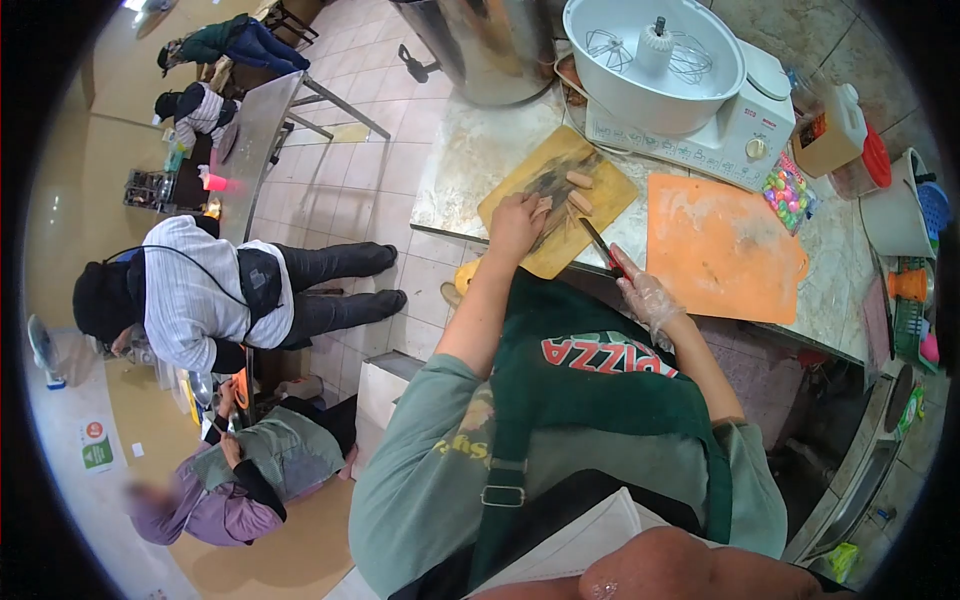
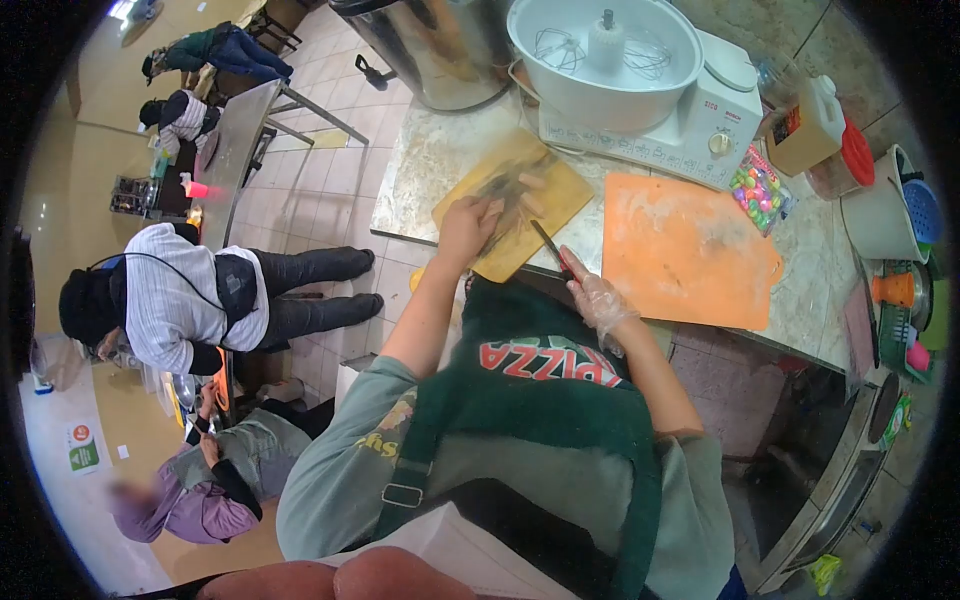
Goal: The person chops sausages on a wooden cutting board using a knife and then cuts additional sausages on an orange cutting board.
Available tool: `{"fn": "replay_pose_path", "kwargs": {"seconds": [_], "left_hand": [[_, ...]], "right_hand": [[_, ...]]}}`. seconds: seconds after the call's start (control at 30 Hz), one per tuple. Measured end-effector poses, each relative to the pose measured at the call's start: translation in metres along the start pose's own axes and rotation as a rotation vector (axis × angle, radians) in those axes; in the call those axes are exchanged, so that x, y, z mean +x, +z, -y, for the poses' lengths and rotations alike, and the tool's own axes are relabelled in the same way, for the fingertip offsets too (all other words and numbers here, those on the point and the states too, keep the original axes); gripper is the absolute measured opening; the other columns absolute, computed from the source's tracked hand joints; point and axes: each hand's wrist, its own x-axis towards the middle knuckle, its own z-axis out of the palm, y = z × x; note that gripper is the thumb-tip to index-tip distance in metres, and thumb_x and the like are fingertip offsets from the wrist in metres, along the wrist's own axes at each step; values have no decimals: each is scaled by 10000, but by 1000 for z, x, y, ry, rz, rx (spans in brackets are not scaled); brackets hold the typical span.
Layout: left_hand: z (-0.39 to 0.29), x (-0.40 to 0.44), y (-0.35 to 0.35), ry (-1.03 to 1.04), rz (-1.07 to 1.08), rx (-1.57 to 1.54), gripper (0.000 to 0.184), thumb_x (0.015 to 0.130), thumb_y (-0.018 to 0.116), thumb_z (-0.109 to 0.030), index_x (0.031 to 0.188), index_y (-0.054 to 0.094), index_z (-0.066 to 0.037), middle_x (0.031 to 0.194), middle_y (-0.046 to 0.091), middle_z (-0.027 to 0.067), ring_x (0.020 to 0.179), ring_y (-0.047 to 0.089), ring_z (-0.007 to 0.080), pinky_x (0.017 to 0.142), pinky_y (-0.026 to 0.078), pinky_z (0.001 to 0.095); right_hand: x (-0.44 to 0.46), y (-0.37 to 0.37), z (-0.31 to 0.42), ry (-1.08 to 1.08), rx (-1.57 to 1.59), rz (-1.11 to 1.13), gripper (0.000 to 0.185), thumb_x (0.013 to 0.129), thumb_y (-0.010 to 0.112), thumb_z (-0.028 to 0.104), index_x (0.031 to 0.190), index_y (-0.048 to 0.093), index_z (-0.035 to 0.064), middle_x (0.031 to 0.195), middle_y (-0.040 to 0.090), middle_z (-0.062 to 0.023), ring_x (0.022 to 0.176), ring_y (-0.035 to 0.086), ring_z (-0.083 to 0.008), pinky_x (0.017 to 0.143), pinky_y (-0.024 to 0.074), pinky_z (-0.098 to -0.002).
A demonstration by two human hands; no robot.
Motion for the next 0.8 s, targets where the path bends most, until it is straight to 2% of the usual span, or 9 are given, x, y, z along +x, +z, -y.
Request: {"fn": "replay_pose_path", "kwargs": {"seconds": [0.07, 0.23, 0.3, 0.33, 0.4, 0.5, 0.57, 0.67, 0.8], "left_hand": [[-5, -6, 3, -35, -121, 40, 363, 656, 659, -200, 975, 615, -32, 895, 594, 118, 787, 552, 290, 680, 450, 388], [-19, -9, -1, -137, -76, 66, 416, 674, 656, -243, 1037, 588, -52, 910, 597, 112, 834, 550, 299, 704, 434, 402], [-19, -11, -2, -145, -68, 68, 424, 682, 651, -251, 1052, 581, -56, 920, 597, 109, 850, 548, 296, 711, 430, 406], [-17, -11, -3, -161, -50, 22, 425, 692, 644, -268, 1057, 580, -61, 930, 598, 102, 861, 547, 291, 709, 428, 405], [-16, -13, -2, -175, -31, -24, 426, 701, 636, -284, 1062, 578, -66, 940, 598, 95, 873, 546, 285, 706, 426, 404], [-19, -14, -2, -210, -54, -76, 480, 680, 650, -348, 1066, 579, -71, 939, 601, 81, 875, 547, 276, 717, 408, 402], [-34, -16, -13, -251, 14, -18, 622, 640, 672, -416, 1149, 522, -92, 1009, 578, 78, 952, 516, 264, 769, 370, 422], [-46, -22, -8, -155, -132, 152, 714, 612, 694, -425, 1206, 468, -98, 1002, 568, 131, 950, 508, 277, 775, 361, 429], [-38, -26, 12, -187, -152, 182, 735, 628, 685, -415, 1246, 420, -119, 1078, 530, 116, 1028, 457, 277, 825, 312, 444]], "right_hand": [[3, -3, 11, 73, -52, 19, 541, 879, 393, 154, 1358, 168, 266, 907, 571, -272, 830, 560, -415, 750, 421, -467], [7, -3, 24, 115, -108, 31, 538, 874, 391, 155, 1355, 174, 260, 914, 560, -285, 851, 545, -428, 759, 423, -468], [4, -3, 37, 218, -173, 118, 538, 871, 393, 159, 1356, 176, 247, 929, 556, -289, 871, 542, -425, 778, 418, -470], [3, 3, 31, 219, -173, 119, 538, 871, 393, 159, 1356, 176, 247, 929, 556, -289, 871, 542, -425, 778, 418, -470], [2, 16, 21, -56, -112, -8, 538, 873, 388, 166, 1356, 168, 256, 965, 543, -298, 893, 535, -428, 796, 411, -471], [2, 7, 23, 86, -70, 76, 534, 879, 376, 178, 1357, 154, 266, 995, 532, -301, 912, 527, -434, 818, 400, -477], [6, 13, 4, 89, -63, 55, 533, 882, 373, 187, 1357, 147, 274, 992, 533, -301, 910, 526, -437, 818, 400, -479], [6, 13, -3, 101, -75, 28, 530, 886, 370, 204, 1357, 141, 287, 982, 538, -299, 909, 526, -441, 818, 399, -481], [4, 10, 2, 118, -110, 27, 529, 888, 375, 216, 1356, 142, 300, 971, 545, -295, 909, 530, -438, 813, 400, -480]]}}
